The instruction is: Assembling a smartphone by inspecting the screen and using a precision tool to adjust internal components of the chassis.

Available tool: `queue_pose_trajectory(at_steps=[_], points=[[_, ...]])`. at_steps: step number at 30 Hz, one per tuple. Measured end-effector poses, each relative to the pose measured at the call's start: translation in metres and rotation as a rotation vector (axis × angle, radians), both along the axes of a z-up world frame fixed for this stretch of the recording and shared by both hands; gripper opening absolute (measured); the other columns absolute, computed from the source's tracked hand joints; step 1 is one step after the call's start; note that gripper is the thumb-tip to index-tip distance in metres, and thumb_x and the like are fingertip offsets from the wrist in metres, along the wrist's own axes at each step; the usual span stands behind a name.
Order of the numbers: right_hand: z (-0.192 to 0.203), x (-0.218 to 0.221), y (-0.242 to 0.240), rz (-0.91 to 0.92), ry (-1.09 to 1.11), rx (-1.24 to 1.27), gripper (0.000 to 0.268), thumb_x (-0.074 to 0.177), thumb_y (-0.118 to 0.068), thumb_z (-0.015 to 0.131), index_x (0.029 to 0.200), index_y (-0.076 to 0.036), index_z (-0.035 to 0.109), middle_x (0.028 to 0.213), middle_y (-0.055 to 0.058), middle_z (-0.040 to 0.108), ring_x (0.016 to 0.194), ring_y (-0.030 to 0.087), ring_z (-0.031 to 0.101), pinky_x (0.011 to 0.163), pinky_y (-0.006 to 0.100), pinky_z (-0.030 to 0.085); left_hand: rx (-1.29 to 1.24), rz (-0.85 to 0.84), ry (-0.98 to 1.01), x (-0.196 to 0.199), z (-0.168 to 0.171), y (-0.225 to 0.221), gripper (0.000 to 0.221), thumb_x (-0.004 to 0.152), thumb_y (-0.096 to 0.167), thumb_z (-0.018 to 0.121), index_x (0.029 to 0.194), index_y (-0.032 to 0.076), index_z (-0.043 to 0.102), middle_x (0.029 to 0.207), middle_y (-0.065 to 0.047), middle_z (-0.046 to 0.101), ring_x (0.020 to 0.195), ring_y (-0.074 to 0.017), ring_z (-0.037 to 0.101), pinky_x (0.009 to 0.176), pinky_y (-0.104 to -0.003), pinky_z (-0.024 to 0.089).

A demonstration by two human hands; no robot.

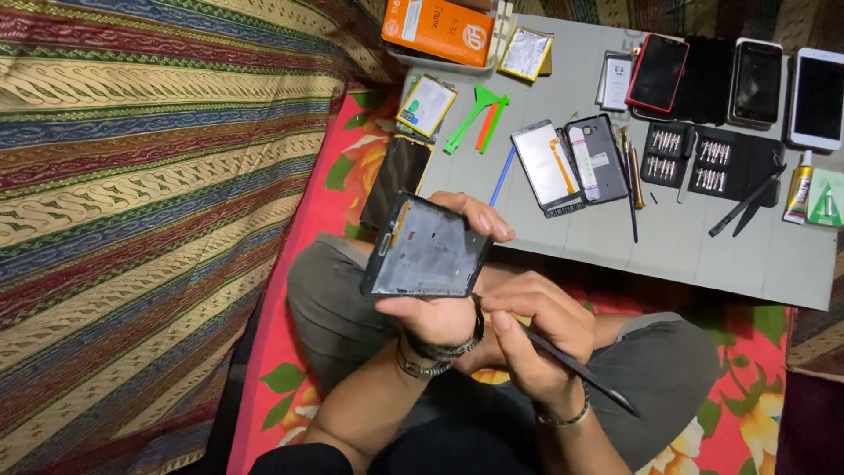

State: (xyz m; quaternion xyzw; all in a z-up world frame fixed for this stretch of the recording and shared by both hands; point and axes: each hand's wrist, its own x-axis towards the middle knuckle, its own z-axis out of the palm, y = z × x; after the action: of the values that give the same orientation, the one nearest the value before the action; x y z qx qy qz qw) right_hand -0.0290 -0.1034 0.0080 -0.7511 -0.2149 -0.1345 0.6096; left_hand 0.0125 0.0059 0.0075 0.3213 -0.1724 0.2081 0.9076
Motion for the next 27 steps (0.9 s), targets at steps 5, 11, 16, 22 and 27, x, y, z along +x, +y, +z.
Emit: queue_pose_trajectory(at_steps=[5,11,16,22,27], points=[[-0.002,0.003,0.003,-0.065,-0.076,0.000,0.015,0.082,-0.003,0.061,0.091,0.006,0.068,0.088,0.018,0.072,0.075,0.023,0.066,0.072,0.030,0.056,-0.034,-0.038,-0.012,0.001,0.001,0.000,0.094,0.077,0.082,0.049,0.123,-0.001,0.050,0.104,-0.008,0.057,0.099,-0.0195,0.058,0.094,-0.035,0.050],[-0.006,0.005,0.007,-0.098,-0.121,-0.025,0.012,0.080,-0.001,0.064,0.090,0.005,0.068,0.091,0.017,0.070,0.079,0.025,0.064,0.075,0.032,0.055,-0.141,-0.138,-0.027,0.004,-0.013,0.002,0.092,0.085,0.078,0.047,0.138,0.002,0.050,0.113,-0.013,0.059,0.107,-0.0258,0.059,0.105,-0.047,0.049],[-0.010,0.000,0.006,-0.119,-0.127,-0.040,0.011,0.079,0.000,0.064,0.089,0.002,0.068,0.091,0.015,0.070,0.079,0.024,0.064,0.075,0.033,0.057,-0.250,-0.206,0.006,0.009,-0.014,-0.001,0.092,0.092,0.077,0.037,0.142,0.001,0.049,0.114,-0.016,0.060,0.108,-0.0287,0.060,0.106,-0.053,0.049],[-0.010,0.000,0.000,-0.101,-0.143,-0.071,0.014,0.081,-0.002,0.064,0.093,0.001,0.069,0.096,0.017,0.069,0.082,0.026,0.066,0.076,0.034,0.058,-0.301,-0.307,-0.005,0.009,-0.015,0.001,0.088,0.100,0.073,0.032,0.149,0.001,0.045,0.119,-0.016,0.060,0.110,-0.0300,0.059,0.110,-0.056,0.046],[0.005,0.001,0.006,-0.110,-0.167,-0.085,0.017,0.074,0.004,0.065,0.091,0.002,0.069,0.086,0.013,0.071,0.075,0.023,0.063,0.074,0.032,0.055,-0.425,-0.433,0.015,0.014,-0.023,-0.004,0.095,0.100,0.079,0.027,0.153,0.002,0.041,0.118,-0.016,0.061,0.111,-0.0296,0.061,0.108,-0.053,0.048]])
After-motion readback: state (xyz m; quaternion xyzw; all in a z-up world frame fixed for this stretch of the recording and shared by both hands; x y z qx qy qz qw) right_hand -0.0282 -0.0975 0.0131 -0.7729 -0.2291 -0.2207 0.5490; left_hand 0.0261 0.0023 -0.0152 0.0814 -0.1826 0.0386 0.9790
